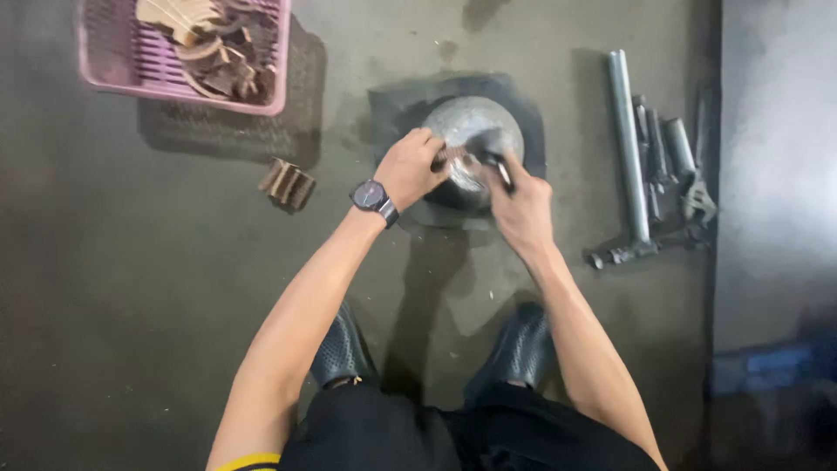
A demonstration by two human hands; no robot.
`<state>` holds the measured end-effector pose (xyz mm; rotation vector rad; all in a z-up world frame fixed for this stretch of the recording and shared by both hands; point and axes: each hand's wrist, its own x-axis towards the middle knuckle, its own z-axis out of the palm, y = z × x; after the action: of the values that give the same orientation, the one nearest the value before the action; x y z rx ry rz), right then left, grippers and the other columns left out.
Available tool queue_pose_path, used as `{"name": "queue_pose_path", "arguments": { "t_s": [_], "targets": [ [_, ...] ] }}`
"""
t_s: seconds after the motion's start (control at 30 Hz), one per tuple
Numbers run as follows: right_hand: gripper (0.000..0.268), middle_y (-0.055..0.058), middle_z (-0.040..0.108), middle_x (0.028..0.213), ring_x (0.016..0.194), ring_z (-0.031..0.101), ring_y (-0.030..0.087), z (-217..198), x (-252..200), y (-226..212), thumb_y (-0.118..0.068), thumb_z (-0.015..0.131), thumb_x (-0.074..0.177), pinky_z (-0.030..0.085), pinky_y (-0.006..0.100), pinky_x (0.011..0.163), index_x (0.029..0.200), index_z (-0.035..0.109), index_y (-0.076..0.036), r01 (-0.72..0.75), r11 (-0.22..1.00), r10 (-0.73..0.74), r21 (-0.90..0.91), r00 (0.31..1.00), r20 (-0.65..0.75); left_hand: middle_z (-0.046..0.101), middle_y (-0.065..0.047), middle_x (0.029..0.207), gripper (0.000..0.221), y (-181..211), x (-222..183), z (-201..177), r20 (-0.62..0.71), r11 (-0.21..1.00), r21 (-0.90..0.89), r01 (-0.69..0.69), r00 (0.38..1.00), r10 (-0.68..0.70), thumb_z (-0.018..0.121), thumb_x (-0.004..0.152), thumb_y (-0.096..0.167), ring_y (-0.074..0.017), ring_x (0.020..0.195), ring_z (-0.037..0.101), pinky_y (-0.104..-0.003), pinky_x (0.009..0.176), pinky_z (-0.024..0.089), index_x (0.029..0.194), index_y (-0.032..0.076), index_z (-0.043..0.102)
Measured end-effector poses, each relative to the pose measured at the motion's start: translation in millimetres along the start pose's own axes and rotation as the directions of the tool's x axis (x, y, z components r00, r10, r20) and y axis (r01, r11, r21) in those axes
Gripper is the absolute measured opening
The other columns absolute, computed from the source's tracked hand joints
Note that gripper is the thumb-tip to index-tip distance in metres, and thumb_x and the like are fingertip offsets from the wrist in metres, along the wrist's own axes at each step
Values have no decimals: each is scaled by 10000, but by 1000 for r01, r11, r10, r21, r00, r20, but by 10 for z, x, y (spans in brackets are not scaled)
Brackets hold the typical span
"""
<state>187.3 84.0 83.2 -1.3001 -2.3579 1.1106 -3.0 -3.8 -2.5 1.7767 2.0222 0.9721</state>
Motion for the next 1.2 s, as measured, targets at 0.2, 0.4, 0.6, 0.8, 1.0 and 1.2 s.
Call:
{"name": "queue_pose_path", "arguments": {
  "t_s": [0.2, 0.4, 0.6, 0.8, 1.0, 1.2],
  "targets": [
    [378, 201, 668, 791, 666, 593, 102, 165, -53, 238, -204, 673, 1039, 501, 330, 660, 1346, 685, 16, 38, 999, -39, -6, 999, -19, 712, -111, 898, 152, -212, -244, -963, -116, 930, -222, 292, 939, -323, 784, 842, 152, -301, 817, 695, -403, 761, 562, 907, 25, 730],
    [456, 213, 706, 776, 644, 627, 213, 249, -98, 174, -245, 676, 1025, 501, 368, 597, 1378, 599, 33, -44, 998, 42, 41, 998, 49, 654, -260, 1198, 770, -588, -576, -2411, -527, 925, 296, 237, 849, -49, 897, 713, 213, -421, 1058, 630, -468, 921, 509, 1326, -73, 529],
    [492, 261, 608, 703, 534, 584, 315, 316, -165, 73, -312, 670, 1036, 473, 407, 596, 1435, 606, -33, 6, 996, -5, -84, 1000, 19, 684, -197, 1048, 261, -1130, -1548, -1710, -164, 818, 40, 574, 811, -561, 790, 866, 155, -369, 993, 668, -453, 895, 539, 1074, 9, 727],
    [522, 253, 599, 672, 530, 582, 326, 307, -179, 51, -325, 654, 1041, 458, 425, 587, 1479, 575, -52, 38, 992, -35, -123, 999, 26, 668, -198, 928, 181, -1180, -1767, -1294, -208, 779, 30, 626, 766, -608, 783, 838, 106, -384, 847, 661, -454, 761, 529, 975, -7, 746],
    [445, 248, 611, 709, 564, 594, 303, 409, -202, 364, -306, 666, 1072, 472, 417, 592, 1399, 597, -12, 85, 993, -88, -87, 996, -33, 697, -166, 985, 169, -968, -1655, -1384, -342, 760, -110, 640, 693, -634, 736, 928, 119, -311, 839, 705, -404, 754, 555, 1064, 19, 731],
    [387, 11, 563, 649, 493, 508, 98, 73, 62, 4, -225, 618, 1037, 403, 298, 433, 1394, 624, -76, -371, 869, 339, 326, 928, 153, 701, -134, 1000, 228, 237, -533, -977, -259, 926, -276, 259, 907, -331, 722, 897, 60, -306, 919, 678, -395, 827, 552, 1101, 105, 812]
  ]
}}
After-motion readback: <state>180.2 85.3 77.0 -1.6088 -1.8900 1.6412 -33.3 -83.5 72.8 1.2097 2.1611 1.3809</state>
